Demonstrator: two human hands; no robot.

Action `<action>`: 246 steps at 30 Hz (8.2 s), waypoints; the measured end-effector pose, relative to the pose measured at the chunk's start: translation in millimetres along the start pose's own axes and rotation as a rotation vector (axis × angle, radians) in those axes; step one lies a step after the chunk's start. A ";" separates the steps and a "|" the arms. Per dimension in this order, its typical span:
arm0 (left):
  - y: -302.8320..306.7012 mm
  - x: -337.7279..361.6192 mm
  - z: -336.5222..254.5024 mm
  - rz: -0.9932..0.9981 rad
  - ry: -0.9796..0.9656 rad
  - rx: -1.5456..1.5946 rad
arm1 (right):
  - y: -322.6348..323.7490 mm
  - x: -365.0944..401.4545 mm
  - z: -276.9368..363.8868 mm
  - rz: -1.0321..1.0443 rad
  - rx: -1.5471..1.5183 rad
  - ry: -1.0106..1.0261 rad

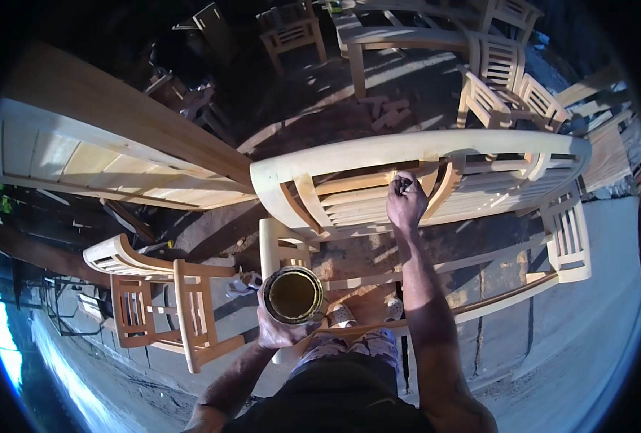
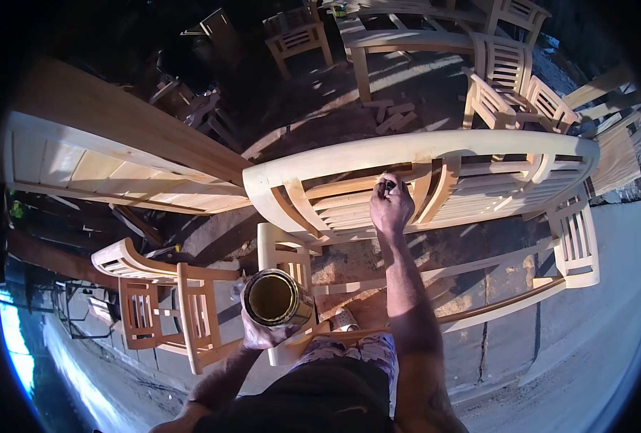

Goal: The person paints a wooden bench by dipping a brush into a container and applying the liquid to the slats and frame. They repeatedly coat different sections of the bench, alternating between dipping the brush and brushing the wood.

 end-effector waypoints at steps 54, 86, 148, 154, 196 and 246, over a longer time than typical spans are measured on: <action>-26.1 20.8 17.1 -0.044 -0.015 0.360 | -8.1 -72.1 68.7 0.791 1.032 0.123; -65.5 28.7 6.8 -0.115 -0.013 0.250 | 55.7 -107.4 -28.8 0.941 1.177 0.541; -141.5 15.1 -24.5 -0.077 -0.096 0.033 | 246.8 -146.0 163.7 0.600 -0.283 -0.493; -149.0 -2.4 -30.8 -0.004 -0.247 0.065 | 215.3 -110.1 239.2 1.111 -0.087 0.068; -131.3 7.4 -42.5 0.024 -0.163 0.076 | 222.7 -121.2 248.8 1.485 -0.046 0.285; -29.3 56.5 24.0 -0.060 0.065 -0.078 | 4.5 64.7 -18.8 0.417 -0.048 -0.350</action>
Point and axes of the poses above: each hand's wrist, its own x-axis away from the middle knuckle, its own y-axis out of the back of the hand, z = x × y, the point moved 1 cm from there along -x, towards the middle knuckle, and after that the axes turned 13 degrees about -z, right-handed, at the moved point
